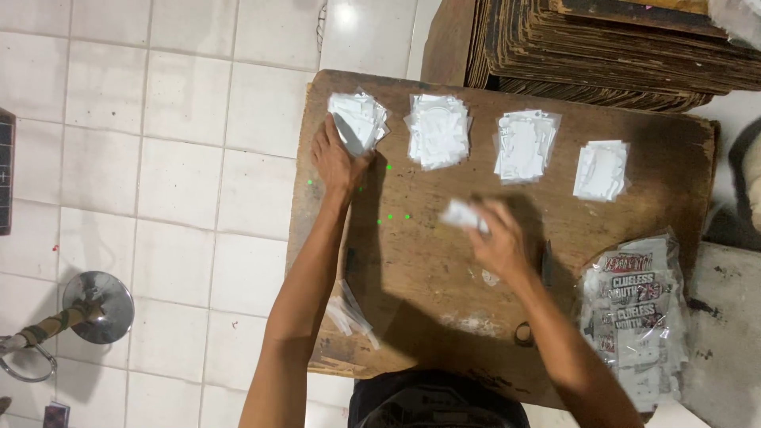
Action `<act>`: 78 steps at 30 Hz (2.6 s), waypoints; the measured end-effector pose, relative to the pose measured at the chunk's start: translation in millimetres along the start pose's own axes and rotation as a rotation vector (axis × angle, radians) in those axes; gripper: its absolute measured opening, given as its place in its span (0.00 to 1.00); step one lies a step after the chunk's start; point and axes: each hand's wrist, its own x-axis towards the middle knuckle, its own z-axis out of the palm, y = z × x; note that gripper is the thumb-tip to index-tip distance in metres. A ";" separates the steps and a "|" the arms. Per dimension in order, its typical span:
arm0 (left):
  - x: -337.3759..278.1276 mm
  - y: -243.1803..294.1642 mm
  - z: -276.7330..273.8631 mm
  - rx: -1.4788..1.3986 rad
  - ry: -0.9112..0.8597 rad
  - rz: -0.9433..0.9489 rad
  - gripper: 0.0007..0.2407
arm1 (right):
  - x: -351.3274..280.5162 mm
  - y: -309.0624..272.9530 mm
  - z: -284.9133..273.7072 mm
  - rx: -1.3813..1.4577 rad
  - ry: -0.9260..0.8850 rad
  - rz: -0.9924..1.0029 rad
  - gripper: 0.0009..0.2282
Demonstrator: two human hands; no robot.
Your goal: Cutting sheets of white labels into individual pieces using scissors and organizing them on a table
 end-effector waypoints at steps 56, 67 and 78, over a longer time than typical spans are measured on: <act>-469.3 90.2 -46.3 -0.525 -0.354 0.039 0.32 | -442.5 49.6 -217.3 -0.043 0.902 0.942 0.26; -484.8 129.1 -28.6 -0.891 -0.957 0.038 0.17 | -345.7 -131.9 -252.0 0.561 0.929 0.404 0.50; -424.1 149.5 -48.7 -1.423 -0.518 -0.325 0.14 | -214.9 -200.7 -103.8 0.994 0.765 0.725 0.19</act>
